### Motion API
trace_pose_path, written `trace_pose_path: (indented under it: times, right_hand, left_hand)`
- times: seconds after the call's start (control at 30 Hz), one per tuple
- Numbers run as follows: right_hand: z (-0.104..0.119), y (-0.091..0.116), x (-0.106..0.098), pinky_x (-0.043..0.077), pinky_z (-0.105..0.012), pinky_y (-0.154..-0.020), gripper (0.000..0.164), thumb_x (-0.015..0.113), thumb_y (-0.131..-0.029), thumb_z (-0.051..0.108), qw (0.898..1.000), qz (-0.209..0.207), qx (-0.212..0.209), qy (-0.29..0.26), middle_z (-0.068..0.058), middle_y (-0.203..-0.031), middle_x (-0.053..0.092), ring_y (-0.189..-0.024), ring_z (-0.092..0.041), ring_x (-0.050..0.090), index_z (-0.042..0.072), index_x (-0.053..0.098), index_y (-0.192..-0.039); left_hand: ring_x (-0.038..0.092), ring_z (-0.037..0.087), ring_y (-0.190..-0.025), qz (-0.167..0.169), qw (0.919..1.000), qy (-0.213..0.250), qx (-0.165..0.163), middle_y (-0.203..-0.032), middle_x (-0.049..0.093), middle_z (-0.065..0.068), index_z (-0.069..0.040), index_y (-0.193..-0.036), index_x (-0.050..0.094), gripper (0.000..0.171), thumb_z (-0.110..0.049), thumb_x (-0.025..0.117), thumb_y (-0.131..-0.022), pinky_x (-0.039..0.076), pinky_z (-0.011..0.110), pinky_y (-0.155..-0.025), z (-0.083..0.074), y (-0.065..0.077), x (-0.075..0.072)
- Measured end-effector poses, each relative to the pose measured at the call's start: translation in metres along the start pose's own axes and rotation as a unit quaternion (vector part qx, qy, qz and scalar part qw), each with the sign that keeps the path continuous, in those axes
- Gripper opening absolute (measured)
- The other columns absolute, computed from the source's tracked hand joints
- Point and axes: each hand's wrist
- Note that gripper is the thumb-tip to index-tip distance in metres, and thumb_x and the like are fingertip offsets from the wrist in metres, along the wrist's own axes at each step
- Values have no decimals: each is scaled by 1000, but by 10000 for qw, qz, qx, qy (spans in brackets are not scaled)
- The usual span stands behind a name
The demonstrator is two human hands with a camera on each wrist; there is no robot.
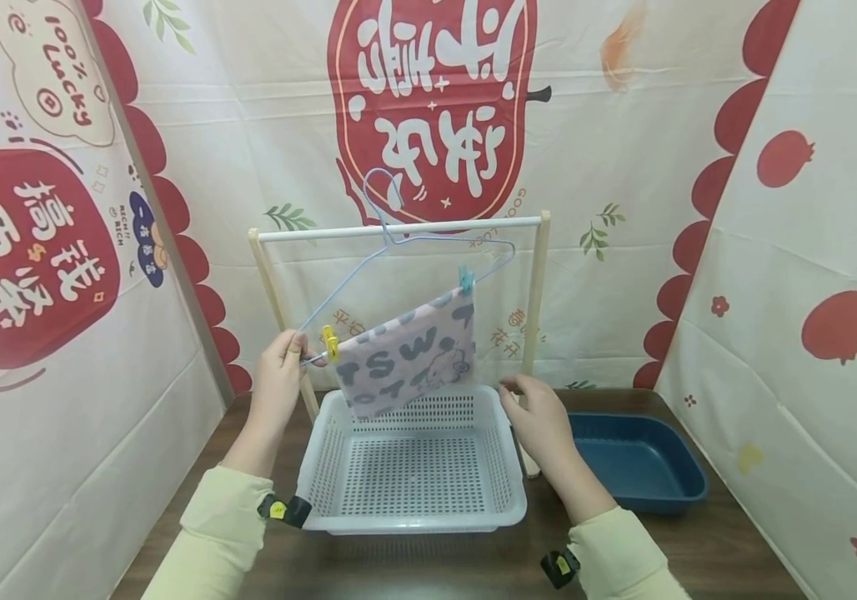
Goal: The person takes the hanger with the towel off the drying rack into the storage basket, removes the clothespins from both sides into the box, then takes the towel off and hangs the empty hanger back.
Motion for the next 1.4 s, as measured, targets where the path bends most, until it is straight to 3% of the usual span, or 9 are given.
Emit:
trace_pose_path:
  times: [0.1,0.33,0.47,0.6,0.9,1.1,1.4]
  right_hand:
    - [3,1,-1,47,-54,-84,31,51,-102,25,10000,-28,-54,-39,-18,-113,64,-103,-35,60,2,64,-119]
    - [7,3,-1,48,-53,-82,29,53,-101,22,9998,-123,-176,-8,-17,-111,64,-101,-33,59,3,64,-118]
    - [9,5,-2,48,-54,-83,28,53,-101,21,9996,-172,-240,-22,-18,-113,63,-104,-35,58,3,64,-118]
    - [12,8,-4,48,-55,-84,27,53,-100,20,9994,-209,-273,-57,-19,-114,63,-107,-37,56,2,64,-117]
    - [14,12,-5,48,-54,-85,26,53,-101,19,9991,-243,-342,-77,-17,-113,63,-108,-33,55,2,64,-117]
    - [13,13,-2,47,-54,-83,23,55,-100,17,9980,-404,-488,-86,-16,-111,64,-107,-33,55,3,65,-116]
    - [10,15,2,47,-54,-82,23,56,-100,17,9969,-468,-622,-123,-14,-109,65,-105,-31,56,4,65,-115]
  left_hand:
    - [46,18,-60,-37,10000,-13,21,-75,68,11,-4,-81,56,30,-23,48,-104,33,29,-54,-2,4,-5]
    - [67,24,-74,82,9999,70,-23,-75,67,13,-2,-80,52,31,-22,48,-104,43,35,-63,-4,17,-16]
    - [65,26,-75,91,9999,-59,43,-75,67,12,0,-82,54,29,-20,50,-103,45,34,-66,-4,24,-21]
    - [62,21,-70,127,9998,-130,83,-75,65,11,-3,-83,56,26,-19,51,-102,38,27,-57,-6,32,-26]
    - [65,20,-68,299,9994,-162,-38,-70,64,7,-5,-83,58,27,-22,51,-102,38,24,-54,-2,48,-34]
    - [62,17,-67,410,9985,-310,-183,-71,65,12,-6,-84,60,25,-21,52,-102,39,23,-54,4,58,-37]
    - [59,18,-63,585,9971,-332,-345,-69,65,8,-7,-83,59,24,-21,53,-102,38,23,-54,10,71,-39]
Point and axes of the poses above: each hand's wrist, its own y-axis away from the middle knuckle, its own x-axis out of the palm, z = x × y
